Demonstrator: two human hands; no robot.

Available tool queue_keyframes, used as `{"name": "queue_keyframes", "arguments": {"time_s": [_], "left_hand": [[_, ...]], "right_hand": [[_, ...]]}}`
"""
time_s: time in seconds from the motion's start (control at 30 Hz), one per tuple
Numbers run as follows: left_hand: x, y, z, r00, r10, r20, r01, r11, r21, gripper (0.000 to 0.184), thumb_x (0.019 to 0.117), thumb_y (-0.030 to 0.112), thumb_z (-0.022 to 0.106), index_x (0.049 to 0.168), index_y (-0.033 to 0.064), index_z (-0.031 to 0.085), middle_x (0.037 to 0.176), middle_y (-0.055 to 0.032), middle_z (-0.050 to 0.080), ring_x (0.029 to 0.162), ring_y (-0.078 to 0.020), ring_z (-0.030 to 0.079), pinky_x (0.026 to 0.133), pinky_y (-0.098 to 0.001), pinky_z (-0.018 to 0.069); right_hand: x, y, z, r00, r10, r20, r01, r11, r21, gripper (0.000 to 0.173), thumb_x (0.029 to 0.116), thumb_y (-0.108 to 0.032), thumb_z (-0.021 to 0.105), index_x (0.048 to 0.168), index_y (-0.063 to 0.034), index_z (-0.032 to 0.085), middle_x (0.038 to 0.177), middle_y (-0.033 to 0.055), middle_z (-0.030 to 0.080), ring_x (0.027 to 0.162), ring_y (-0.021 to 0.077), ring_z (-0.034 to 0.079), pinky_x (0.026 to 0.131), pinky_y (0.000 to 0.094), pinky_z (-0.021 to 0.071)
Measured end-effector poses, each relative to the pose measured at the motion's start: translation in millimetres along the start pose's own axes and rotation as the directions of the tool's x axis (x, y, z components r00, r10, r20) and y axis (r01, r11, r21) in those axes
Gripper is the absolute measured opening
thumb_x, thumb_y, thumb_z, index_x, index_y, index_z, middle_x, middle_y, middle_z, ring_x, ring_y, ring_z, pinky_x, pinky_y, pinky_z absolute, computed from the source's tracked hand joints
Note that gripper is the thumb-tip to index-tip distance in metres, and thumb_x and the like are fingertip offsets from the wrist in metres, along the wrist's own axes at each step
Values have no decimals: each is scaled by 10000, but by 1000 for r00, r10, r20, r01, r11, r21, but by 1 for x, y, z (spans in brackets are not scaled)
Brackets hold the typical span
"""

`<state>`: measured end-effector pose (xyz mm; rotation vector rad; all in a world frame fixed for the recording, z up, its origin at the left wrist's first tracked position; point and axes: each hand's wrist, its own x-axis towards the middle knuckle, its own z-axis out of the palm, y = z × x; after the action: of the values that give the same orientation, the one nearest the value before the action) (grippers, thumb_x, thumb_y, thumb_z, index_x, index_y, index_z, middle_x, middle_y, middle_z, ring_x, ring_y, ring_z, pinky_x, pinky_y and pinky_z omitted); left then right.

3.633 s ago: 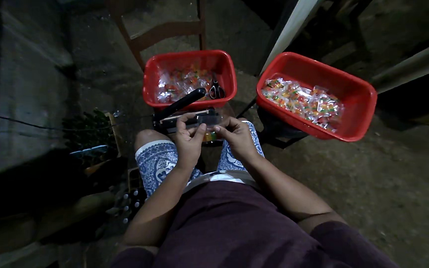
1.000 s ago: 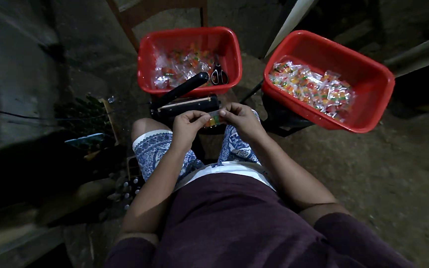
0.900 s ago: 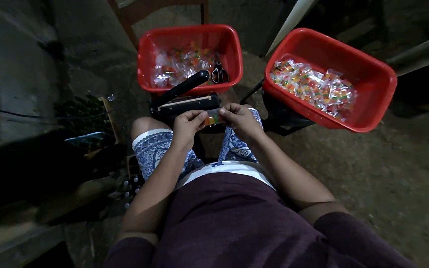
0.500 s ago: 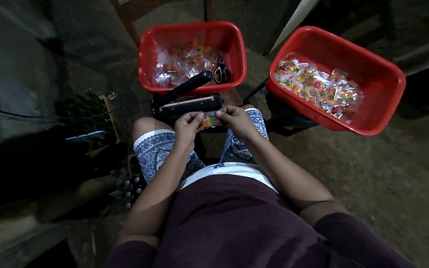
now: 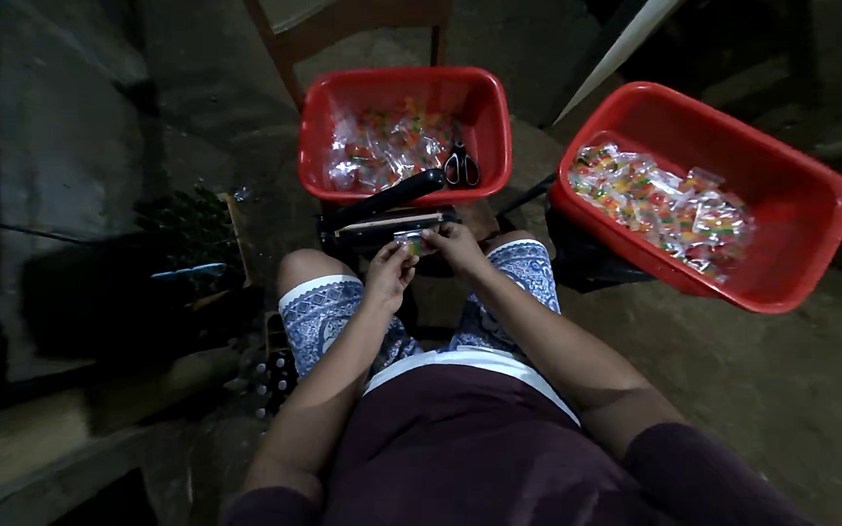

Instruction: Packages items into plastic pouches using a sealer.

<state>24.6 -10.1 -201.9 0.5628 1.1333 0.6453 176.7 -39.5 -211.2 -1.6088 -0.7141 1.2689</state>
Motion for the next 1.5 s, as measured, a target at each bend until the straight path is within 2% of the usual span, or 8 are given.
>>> {"name": "queue_keyframes", "arguments": {"time_s": [0.2,0.4,0.57,0.73,0.83,1.07,1.27,1.5], "left_hand": [[32,3,2,998,2,-56,-2,1000,-4,199,1040,103,577,1234,59,592,989,-44,645,800,-105,639,719,-237,550],[43,7,3,998,-16,-62,20,999,50,163,1035,88,580,1189,44,615,977,-40,658,808,-102,641,729,-243,548],[51,-3,2,995,-49,-82,45,998,-47,156,996,55,633,1151,38,628,972,-40,657,808,-99,635,762,-240,552],[54,-11,7,986,-134,-100,122,986,-114,209,1020,87,605,1218,33,570,992,-70,644,812,-114,647,747,-243,560],[54,-13,10,983,-141,-115,127,985,-120,236,1035,98,582,1257,24,547,1031,-84,634,834,-122,640,771,-253,558],[57,-15,15,984,-114,-134,105,992,-76,229,1056,118,545,1260,15,564,1070,-92,634,911,-152,629,838,-303,542],[60,-17,16,986,-66,-151,58,997,-56,171,1054,112,544,1182,4,576,1016,-98,630,869,-161,630,805,-316,554],[62,-17,18,982,-66,-177,57,997,-56,180,1053,106,550,1182,-16,576,1024,-114,628,860,-167,634,791,-315,563]], "right_hand": [[46,-6,-11,983,-27,180,71,967,-245,189,991,-83,650,1112,60,673,1007,153,684,883,174,658,859,373,560],[77,-28,-22,904,30,426,245,781,-574,184,991,-128,658,1077,25,715,992,186,705,951,307,671,909,543,518],[92,-5,-15,941,48,334,204,707,-677,181,987,-215,656,998,-54,740,943,164,721,939,350,689,860,643,515],[89,0,-9,956,28,293,194,688,-700,223,1001,-254,645,1013,-51,737,997,176,715,996,368,677,889,654,498],[84,-3,-7,959,15,283,200,672,-713,236,1009,-255,629,1043,-48,739,1043,186,716,1047,382,667,920,666,476],[64,-31,11,978,111,176,99,495,-863,286,1035,-261,591,1174,-46,718,1246,194,678,1239,385,597,1041,644,409],[60,-26,18,989,30,143,119,411,-904,290,1019,-259,602,1163,-33,716,1245,187,678,1232,375,597,1019,631,411],[59,-27,21,996,-14,92,91,317,-944,317,1012,-285,604,1179,-36,707,1200,183,699,1185,370,628,1017,623,413]]}}
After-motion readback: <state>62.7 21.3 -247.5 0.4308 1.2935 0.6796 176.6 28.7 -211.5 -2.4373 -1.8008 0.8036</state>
